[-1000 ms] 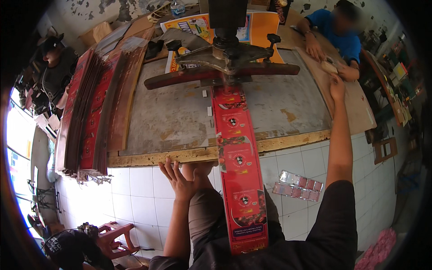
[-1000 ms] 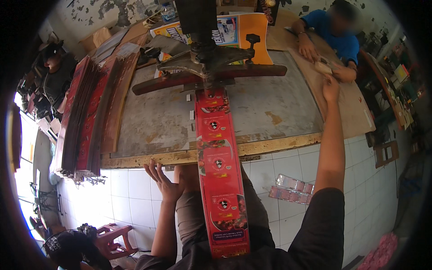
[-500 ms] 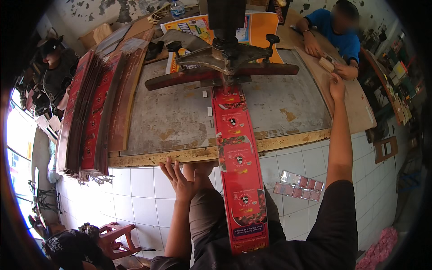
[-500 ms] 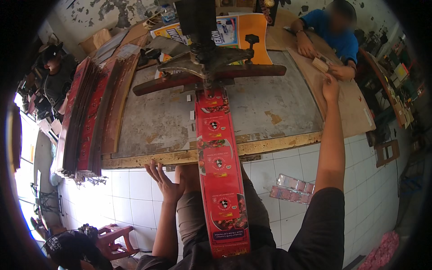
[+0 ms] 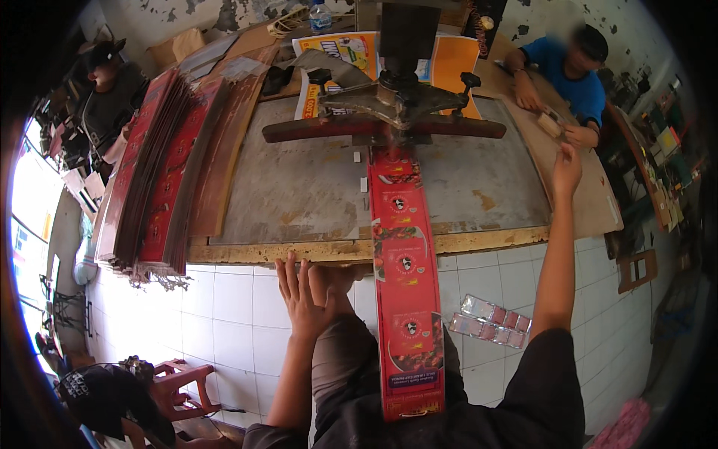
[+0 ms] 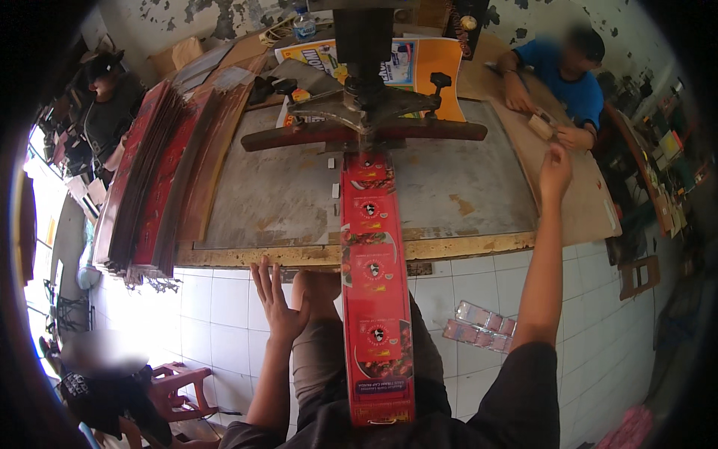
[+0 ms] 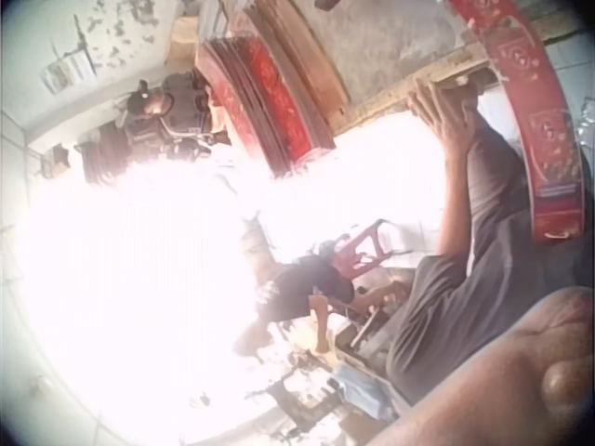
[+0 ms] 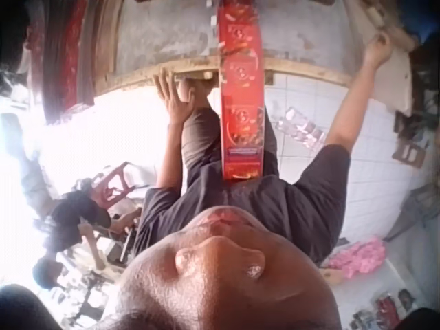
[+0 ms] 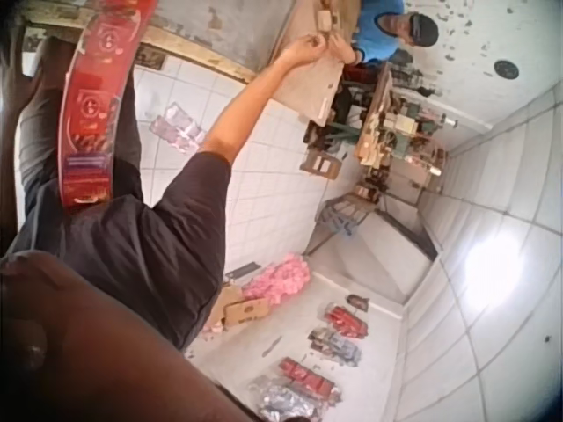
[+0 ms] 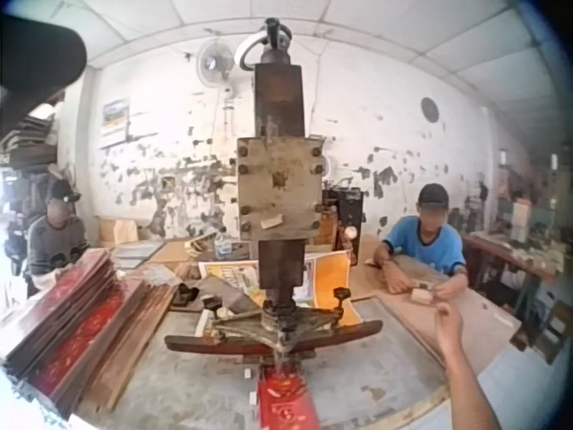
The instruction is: The person places long red packaging strips onto a jig, aligns them, and uses a wooden block to press white stickers onto the packaging material.
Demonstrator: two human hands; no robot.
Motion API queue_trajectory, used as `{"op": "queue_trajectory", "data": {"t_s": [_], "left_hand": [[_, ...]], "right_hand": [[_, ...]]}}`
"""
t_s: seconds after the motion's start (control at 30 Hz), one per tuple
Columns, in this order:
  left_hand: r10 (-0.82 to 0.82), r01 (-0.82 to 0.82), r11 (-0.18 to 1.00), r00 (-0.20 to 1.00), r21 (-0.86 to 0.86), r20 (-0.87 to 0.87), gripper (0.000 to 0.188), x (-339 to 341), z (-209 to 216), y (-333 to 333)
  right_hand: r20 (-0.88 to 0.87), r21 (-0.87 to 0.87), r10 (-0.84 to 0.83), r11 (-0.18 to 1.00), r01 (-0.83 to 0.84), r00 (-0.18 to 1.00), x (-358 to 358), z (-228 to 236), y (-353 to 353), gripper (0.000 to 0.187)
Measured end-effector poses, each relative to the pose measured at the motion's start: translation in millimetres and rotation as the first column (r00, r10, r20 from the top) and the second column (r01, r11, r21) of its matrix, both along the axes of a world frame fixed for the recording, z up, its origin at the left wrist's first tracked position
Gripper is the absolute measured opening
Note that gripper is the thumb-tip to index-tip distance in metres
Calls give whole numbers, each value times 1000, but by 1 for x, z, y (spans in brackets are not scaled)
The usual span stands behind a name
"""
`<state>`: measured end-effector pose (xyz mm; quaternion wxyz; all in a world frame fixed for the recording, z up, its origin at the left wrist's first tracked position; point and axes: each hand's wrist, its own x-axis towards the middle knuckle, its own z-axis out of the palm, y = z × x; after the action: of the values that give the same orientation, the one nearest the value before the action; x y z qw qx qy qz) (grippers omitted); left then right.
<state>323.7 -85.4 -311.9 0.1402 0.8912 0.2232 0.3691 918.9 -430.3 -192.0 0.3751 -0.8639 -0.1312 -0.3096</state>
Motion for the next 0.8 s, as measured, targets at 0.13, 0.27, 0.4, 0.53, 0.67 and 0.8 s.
{"op": "queue_trajectory", "data": {"t_s": [0.13,0.27,0.4,0.53,0.67,0.8], "left_hand": [[-59,61,992,998,-108,26,83,-17,27,-29],[-312,406,565,911,-718,270,72,-29,41,-73],[-211,502,-351,780,-790,590,65,-33,41,-96],[-199,485,-391,785,-782,587,61,-27,66,-112],[-271,506,-306,765,-806,584,58,-22,73,-117],[-266,498,-290,779,-817,568,59,-26,74,-118]], "right_hand": [[-29,-32,353,935,-354,935,-164,4,43,28],[-130,-164,730,651,-741,671,-288,-5,68,46],[-242,-124,855,443,-888,460,-332,3,97,58],[-289,-336,790,446,-830,541,-337,5,104,62],[-286,-335,784,457,-824,551,-341,4,103,64],[-287,-340,790,445,-829,542,-342,4,106,65]]}}
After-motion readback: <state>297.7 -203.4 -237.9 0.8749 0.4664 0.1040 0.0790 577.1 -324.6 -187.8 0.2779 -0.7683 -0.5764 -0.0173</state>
